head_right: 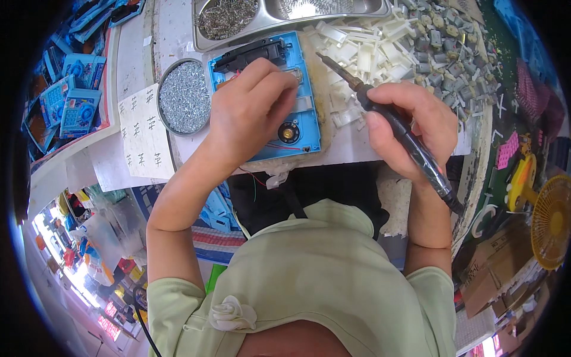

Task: Assembling electronic components by soldering wires and installing a motor into a plastic housing.

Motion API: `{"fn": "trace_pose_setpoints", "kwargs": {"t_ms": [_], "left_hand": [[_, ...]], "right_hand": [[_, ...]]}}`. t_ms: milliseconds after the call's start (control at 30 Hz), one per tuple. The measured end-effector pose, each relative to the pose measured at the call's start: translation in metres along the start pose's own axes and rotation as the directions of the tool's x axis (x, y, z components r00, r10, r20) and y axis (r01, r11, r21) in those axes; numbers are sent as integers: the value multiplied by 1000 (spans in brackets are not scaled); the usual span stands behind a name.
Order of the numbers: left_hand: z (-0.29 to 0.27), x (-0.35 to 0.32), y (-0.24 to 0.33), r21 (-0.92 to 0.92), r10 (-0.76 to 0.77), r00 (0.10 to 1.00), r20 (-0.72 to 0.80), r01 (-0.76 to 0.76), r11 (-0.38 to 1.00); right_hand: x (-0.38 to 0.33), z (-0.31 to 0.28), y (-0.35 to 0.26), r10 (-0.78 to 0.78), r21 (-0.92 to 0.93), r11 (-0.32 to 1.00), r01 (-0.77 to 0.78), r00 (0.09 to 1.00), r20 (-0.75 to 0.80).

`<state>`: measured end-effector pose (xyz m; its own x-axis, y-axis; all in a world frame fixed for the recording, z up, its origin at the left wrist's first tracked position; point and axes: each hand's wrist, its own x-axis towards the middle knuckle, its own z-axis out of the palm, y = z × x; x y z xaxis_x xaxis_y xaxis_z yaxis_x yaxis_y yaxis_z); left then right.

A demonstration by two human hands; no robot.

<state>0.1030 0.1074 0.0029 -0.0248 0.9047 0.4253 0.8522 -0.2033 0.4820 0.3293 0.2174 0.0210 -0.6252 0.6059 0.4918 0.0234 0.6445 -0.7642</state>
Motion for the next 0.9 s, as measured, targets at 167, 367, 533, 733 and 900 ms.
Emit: {"fn": "trace_pose_setpoints", "kwargs": {"t_ms": [167,367,533,733,900], "left_hand": [[-26,-9,-7,-352,-200,960,195,259,899],[-31,-14,-17,-331,-26,953,301,131,934],[-31,-18,-7,-230,-41,958,284,109,967],[-27,-21,-8,-210,-29,959,281,91,973],[-26,-22,-10,-202,-15,962,274,73,977]], "right_hand": [[-1,0,-1,32,40,999,-33,999,24],[-2,0,-1,64,255,963,-86,993,96],[-4,-5,-8,104,351,913,-207,951,291],[0,0,-13,112,238,947,-217,916,386],[2,5,-14,99,213,957,-197,911,400]]}}
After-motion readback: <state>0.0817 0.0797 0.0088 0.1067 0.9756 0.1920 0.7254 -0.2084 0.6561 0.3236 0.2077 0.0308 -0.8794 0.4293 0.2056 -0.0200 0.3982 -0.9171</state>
